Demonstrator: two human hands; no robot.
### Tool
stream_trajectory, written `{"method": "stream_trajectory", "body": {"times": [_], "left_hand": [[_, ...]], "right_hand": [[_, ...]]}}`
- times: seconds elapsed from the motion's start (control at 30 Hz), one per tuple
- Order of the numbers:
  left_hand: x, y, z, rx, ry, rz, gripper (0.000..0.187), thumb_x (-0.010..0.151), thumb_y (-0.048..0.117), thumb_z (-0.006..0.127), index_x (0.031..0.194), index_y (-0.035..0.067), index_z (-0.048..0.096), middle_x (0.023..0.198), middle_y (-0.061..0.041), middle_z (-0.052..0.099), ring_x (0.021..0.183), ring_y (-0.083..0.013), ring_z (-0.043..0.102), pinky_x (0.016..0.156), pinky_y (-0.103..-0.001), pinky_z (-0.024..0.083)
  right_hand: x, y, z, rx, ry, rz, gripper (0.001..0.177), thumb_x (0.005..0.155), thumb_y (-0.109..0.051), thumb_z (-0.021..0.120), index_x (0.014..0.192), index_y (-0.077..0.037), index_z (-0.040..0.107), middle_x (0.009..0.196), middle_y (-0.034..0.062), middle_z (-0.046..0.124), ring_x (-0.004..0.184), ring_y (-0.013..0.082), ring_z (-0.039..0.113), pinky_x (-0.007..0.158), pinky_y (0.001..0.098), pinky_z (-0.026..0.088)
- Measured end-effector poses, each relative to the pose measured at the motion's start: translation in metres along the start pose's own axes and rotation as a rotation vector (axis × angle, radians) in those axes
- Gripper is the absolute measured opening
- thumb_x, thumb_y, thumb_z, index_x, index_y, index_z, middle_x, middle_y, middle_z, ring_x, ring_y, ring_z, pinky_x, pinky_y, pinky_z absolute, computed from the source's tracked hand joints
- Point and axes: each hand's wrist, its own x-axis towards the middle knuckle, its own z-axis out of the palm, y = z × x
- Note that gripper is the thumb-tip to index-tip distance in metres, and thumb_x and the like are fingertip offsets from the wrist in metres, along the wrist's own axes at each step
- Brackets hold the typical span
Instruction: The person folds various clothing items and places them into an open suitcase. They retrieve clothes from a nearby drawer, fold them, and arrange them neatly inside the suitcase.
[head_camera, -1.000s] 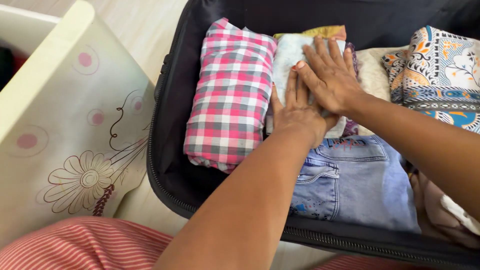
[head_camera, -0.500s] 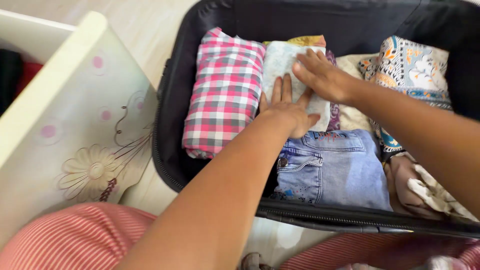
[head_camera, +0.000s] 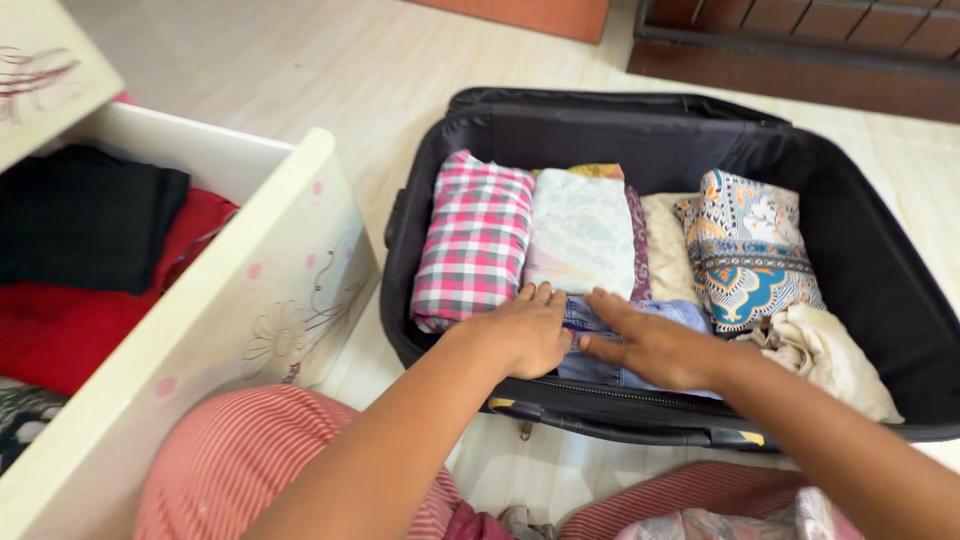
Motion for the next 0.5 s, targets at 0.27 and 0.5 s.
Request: {"method": "stream_trajectory", "body": {"times": [0.27,0.5], "left_hand": [[-0.068,-0.004,-0.037,-0.025,0.243,-0.008,0.065,0.097,0.013,0.048,0.155,-0.006,0.025,0.163,-0.023,0.027,0.151,-0.0327,0.027,0.120,-0.041,0.027],[-0.157,-0.032,-0.084,0.067,0.632,-0.138,0.061,0.091,0.006,0.047,0.149,-0.010,0.035,0.140,-0.028,0.055,0.126,-0.0375,0.058,0.102,-0.045,0.048]], "right_hand": [[-0.002,-0.089,-0.010,0.118,0.144,-0.124,0.067,0.096,-0.039,0.054,0.154,-0.013,0.035,0.139,0.0193,0.062,0.128,0.0328,0.060,0.109,0.0386,0.044],[0.014,-0.191,-0.040,0.118,0.290,-0.344,0.061,0.092,-0.025,0.061,0.148,-0.008,0.046,0.138,0.0185,0.063,0.127,0.0319,0.060,0.104,0.0386,0.045]]}}
